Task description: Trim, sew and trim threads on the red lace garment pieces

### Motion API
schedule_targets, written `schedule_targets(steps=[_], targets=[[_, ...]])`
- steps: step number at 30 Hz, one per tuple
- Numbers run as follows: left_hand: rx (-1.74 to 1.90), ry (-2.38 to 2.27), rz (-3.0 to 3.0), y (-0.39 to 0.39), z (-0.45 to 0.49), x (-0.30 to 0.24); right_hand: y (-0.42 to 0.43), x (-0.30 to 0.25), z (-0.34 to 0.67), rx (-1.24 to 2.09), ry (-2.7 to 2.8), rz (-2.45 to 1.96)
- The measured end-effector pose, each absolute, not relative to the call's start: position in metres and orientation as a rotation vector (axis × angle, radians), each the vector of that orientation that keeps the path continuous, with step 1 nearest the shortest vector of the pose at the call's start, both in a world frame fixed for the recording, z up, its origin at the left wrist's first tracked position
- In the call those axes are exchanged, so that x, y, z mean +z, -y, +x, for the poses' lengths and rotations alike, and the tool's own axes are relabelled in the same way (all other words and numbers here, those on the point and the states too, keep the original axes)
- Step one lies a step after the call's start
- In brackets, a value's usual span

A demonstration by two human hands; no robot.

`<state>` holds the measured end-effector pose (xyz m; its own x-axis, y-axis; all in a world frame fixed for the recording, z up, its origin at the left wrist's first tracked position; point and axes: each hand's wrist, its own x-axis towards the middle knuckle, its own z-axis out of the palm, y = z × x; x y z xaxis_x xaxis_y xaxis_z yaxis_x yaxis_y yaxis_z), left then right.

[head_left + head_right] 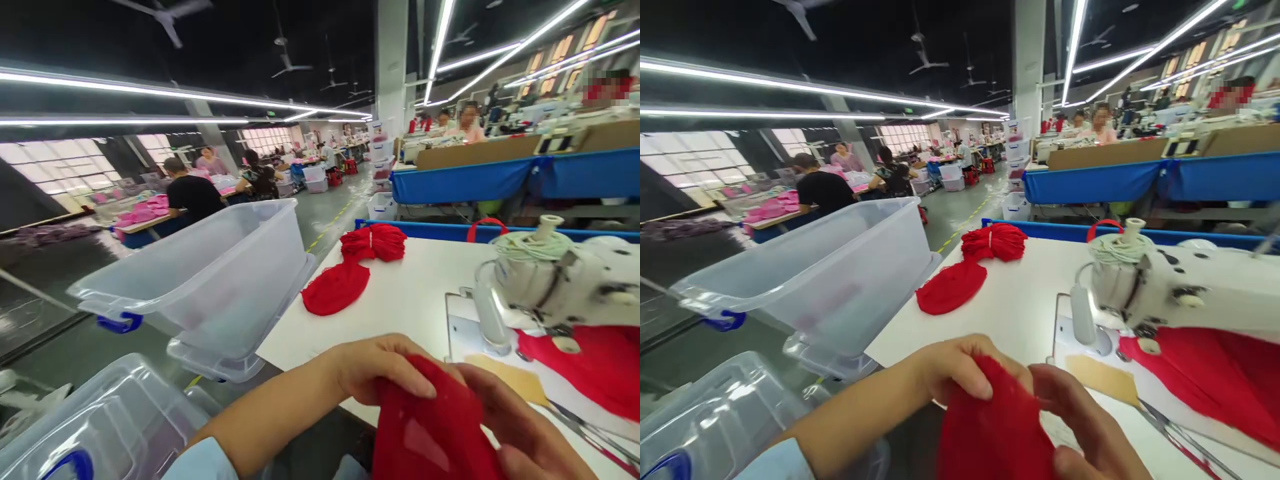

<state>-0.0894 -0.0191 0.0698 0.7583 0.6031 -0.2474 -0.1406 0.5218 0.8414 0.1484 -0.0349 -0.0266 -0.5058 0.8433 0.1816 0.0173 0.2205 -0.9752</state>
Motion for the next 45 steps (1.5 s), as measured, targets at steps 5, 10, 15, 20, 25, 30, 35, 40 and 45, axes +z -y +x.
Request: schedule_targets(steps=[5,10,15,20,25,30,35,40,45], targets=[[0.574,-0.691,0.928,-0.013,-0.077,0.050,0.051,-0.010,0.144,1.560,1.298,-1.104],[0.530,-0.751,1.035,-0.031,-0.064,0.034,0.052,-0.022,0.136,1.445,1.153,-1.186],[0.543,-0.666,1.004,-0.033,-0.054,0.032,0.053,-0.031,0.124,1.364,1.000,-1.171],[0.598,-0.803,1.122,-0.042,-0.053,0.025,0.048,-0.022,0.139,1.106,0.979,-1.310],[0.637,-0.863,1.295,-0.049,-0.049,0.017,0.044,-0.022,0.155,0.907,0.984,-1.475],[0.632,-0.880,1.318,-0.051,-0.041,0.017,0.047,-0.023,0.159,0.780,1.058,-1.544],[0.588,-0.900,1.298,-0.055,-0.037,0.017,0.046,-0.019,0.161,0.659,1.149,-1.556],[0.572,-0.903,1.275,-0.056,-0.036,0.015,0.044,-0.021,0.162,0.604,1.184,-1.551],[0.499,-0.862,1.087,-0.050,-0.038,0.013,0.042,-0.027,0.161,0.521,1.212,-1.564]])
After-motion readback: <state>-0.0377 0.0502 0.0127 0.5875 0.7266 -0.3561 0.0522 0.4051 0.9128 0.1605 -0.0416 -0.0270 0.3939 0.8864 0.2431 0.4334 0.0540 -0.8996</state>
